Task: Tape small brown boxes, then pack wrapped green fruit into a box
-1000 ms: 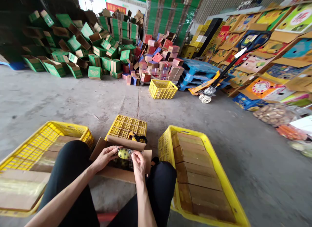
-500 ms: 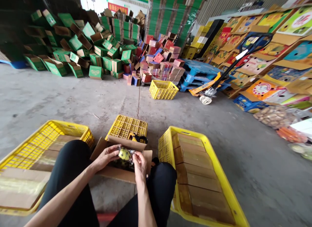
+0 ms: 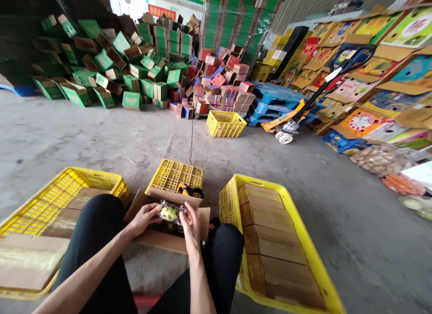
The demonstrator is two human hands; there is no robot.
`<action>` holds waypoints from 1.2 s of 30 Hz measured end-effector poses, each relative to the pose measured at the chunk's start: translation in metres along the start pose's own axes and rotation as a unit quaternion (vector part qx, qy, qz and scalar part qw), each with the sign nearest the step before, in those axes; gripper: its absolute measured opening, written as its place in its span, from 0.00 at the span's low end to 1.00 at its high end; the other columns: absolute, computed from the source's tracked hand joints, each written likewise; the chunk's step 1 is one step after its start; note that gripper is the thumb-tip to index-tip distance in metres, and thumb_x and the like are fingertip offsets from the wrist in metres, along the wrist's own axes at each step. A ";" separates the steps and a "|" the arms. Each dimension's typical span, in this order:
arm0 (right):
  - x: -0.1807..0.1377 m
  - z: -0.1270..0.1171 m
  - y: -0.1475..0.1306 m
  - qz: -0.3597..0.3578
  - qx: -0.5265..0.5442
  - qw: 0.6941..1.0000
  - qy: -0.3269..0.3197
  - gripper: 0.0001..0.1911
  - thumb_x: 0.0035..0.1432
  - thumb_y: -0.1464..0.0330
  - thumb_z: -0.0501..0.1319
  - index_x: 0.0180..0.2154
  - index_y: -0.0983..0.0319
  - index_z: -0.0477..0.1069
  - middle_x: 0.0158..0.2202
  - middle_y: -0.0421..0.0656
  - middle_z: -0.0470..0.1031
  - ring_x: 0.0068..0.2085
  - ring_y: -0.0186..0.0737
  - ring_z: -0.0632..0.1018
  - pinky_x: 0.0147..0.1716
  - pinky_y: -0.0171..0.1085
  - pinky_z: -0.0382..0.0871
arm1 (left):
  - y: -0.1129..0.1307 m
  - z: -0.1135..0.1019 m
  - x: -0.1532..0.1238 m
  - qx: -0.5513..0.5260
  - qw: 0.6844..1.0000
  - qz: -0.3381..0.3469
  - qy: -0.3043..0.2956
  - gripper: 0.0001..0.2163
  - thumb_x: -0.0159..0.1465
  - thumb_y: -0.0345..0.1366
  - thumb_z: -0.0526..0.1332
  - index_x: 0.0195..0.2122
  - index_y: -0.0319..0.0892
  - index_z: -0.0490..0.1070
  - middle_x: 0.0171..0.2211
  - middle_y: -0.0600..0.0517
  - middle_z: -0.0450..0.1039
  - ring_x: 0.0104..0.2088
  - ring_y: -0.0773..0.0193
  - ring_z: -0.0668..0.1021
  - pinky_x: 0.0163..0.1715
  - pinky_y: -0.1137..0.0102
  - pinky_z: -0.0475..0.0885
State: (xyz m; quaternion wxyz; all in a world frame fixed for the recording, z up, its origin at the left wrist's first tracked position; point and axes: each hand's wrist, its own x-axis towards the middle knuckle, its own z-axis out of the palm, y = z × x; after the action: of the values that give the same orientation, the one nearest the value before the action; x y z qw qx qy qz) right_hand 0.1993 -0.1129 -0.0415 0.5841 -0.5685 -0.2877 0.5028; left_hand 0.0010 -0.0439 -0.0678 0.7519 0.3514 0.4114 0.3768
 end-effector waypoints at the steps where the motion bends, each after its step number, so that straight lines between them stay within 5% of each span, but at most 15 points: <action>1: -0.001 0.000 -0.001 -0.001 -0.003 1.000 -0.008 0.36 0.53 0.48 0.74 0.60 0.54 0.76 0.57 0.50 0.80 0.60 0.58 0.78 0.50 0.48 0.81 | 0.000 -0.001 0.001 0.000 1.000 0.000 0.008 0.25 0.51 0.56 0.78 0.35 0.38 0.81 0.34 0.49 0.79 0.36 0.62 0.80 0.40 0.69 0.79; 9: 0.001 -0.002 0.008 -0.073 -0.068 0.990 -0.101 0.32 0.53 0.51 0.75 0.57 0.51 0.79 0.72 0.47 0.64 0.63 0.57 0.75 0.57 0.50 0.77 | 0.000 -0.003 0.002 -0.017 0.999 0.001 0.043 0.27 0.49 0.56 0.79 0.38 0.38 0.80 0.36 0.47 0.81 0.34 0.61 0.82 0.40 0.66 0.81; 15: 0.006 -0.002 0.009 -0.046 -0.083 0.993 -0.064 0.32 0.52 0.44 0.73 0.51 0.58 0.83 0.52 0.52 0.83 0.52 0.59 0.84 0.56 0.56 0.78 | -0.001 -0.003 0.001 -0.041 0.999 -0.008 0.012 0.32 0.55 0.51 0.78 0.58 0.45 0.76 0.47 0.47 0.81 0.36 0.61 0.85 0.42 0.63 0.83; 20: 0.004 -0.002 0.006 -0.037 -0.063 0.997 -0.027 0.33 0.51 0.43 0.73 0.47 0.62 0.84 0.46 0.53 0.85 0.46 0.58 0.86 0.52 0.55 0.81 | 0.002 -0.001 0.001 -0.064 0.997 -0.026 -0.027 0.31 0.59 0.56 0.74 0.55 0.39 0.79 0.47 0.41 0.83 0.35 0.60 0.85 0.41 0.66 0.82; 36: 0.003 0.001 -0.001 -0.011 -0.058 0.998 0.026 0.32 0.47 0.40 0.73 0.38 0.61 0.83 0.35 0.48 0.85 0.34 0.50 0.86 0.38 0.44 0.84 | 0.000 -0.001 -0.001 -0.042 0.997 0.008 -0.072 0.29 0.51 0.43 0.82 0.53 0.43 0.81 0.49 0.46 0.83 0.41 0.59 0.84 0.49 0.65 0.77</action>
State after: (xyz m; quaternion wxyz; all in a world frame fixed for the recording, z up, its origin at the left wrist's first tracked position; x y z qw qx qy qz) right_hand 0.1995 -0.1093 -0.0408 0.5633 -0.6109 -0.3072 0.4637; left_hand 0.0000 -0.0442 -0.0676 0.7906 0.3485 0.3374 0.3738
